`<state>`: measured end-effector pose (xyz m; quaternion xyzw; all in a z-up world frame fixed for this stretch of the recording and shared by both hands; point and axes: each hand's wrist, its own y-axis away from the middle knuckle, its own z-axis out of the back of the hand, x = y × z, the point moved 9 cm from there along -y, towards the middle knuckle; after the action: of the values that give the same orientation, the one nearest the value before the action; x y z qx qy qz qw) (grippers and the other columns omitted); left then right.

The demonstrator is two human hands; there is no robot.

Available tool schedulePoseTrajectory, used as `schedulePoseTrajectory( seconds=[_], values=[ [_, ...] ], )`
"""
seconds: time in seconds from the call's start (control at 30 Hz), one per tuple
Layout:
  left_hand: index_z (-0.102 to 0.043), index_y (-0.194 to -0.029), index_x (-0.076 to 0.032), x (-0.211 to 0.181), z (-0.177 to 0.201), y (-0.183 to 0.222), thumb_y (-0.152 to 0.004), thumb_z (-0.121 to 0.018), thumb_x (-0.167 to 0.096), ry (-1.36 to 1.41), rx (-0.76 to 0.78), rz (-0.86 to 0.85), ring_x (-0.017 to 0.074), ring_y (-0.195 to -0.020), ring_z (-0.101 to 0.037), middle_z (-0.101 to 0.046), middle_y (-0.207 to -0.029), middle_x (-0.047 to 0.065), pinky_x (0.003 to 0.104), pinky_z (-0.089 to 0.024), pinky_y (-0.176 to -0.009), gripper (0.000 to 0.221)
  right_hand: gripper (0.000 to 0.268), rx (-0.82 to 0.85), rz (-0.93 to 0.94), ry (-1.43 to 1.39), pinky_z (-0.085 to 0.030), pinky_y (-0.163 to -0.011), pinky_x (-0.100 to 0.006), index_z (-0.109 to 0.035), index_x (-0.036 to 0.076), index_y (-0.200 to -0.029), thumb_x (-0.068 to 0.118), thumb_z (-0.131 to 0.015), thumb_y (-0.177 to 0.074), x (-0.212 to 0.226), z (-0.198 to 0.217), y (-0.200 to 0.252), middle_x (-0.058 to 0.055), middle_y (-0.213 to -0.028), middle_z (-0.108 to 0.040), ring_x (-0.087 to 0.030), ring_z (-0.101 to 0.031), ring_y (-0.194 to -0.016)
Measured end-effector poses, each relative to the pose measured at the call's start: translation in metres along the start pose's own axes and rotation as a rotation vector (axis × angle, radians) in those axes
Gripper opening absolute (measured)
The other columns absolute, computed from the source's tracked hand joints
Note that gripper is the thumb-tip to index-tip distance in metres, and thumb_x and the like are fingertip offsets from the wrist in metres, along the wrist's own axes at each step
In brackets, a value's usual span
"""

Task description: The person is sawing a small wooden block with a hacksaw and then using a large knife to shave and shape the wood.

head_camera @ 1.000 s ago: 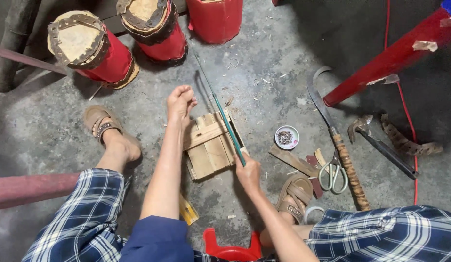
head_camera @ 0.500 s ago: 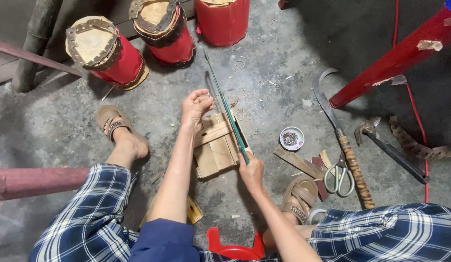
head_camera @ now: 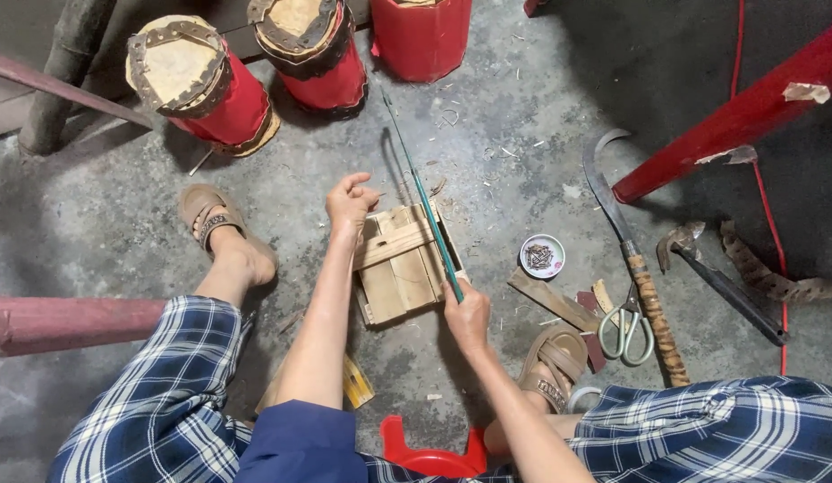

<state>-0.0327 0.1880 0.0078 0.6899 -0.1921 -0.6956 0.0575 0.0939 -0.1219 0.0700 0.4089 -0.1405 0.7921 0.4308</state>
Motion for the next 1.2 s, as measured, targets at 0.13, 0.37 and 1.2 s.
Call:
schedulePoseTrajectory(
  seconds=[0.13,0.37,1.2],
  values=[
    [-0.077,-0.106,-0.018,0.004,0.02,-0.004,-0.068,-0.069,0.007,-0.203,-0.128,-0.024,0.0086,-0.049,-0.064,-0.067,-0.063,-0.001,0.022,-0.059,-0.049,0.046,0.017,0.0,-0.001,0.007,-0.051,-0.054,-0.042,-0.073,0.015,-0.076,0.025,-0.074,-0.089,0.002,0.001,0.0,-0.015,-0.061,-0.067,-0.039,-0.07,-0.063],
    [-0.077,-0.112,-0.015,-0.099,-0.055,0.062,-0.073,-0.067,-0.002,-0.246,-0.039,-0.246,0.0122,-0.053,-0.066,-0.071,-0.071,0.007,0.03,-0.058,-0.06,0.043,0.017,0.005,-0.008,0.008,-0.052,-0.055,-0.043,-0.074,0.015,-0.078,0.026,-0.074,-0.09,0.002,0.0,0.002,-0.015,-0.063,-0.069,-0.039,-0.071,-0.065],
    [-0.074,-0.117,-0.015,-0.114,-0.167,0.152,-0.093,-0.07,-0.021,-0.266,0.402,-0.304,0.0368,-0.108,-0.07,-0.075,-0.111,0.016,0.05,-0.056,-0.094,0.025,0.027,-0.017,0.024,0.028,-0.047,-0.047,-0.043,-0.058,0.008,-0.059,0.016,-0.061,-0.084,-0.01,-0.009,-0.006,-0.014,-0.047,-0.055,-0.037,-0.063,-0.049]
  ],
)
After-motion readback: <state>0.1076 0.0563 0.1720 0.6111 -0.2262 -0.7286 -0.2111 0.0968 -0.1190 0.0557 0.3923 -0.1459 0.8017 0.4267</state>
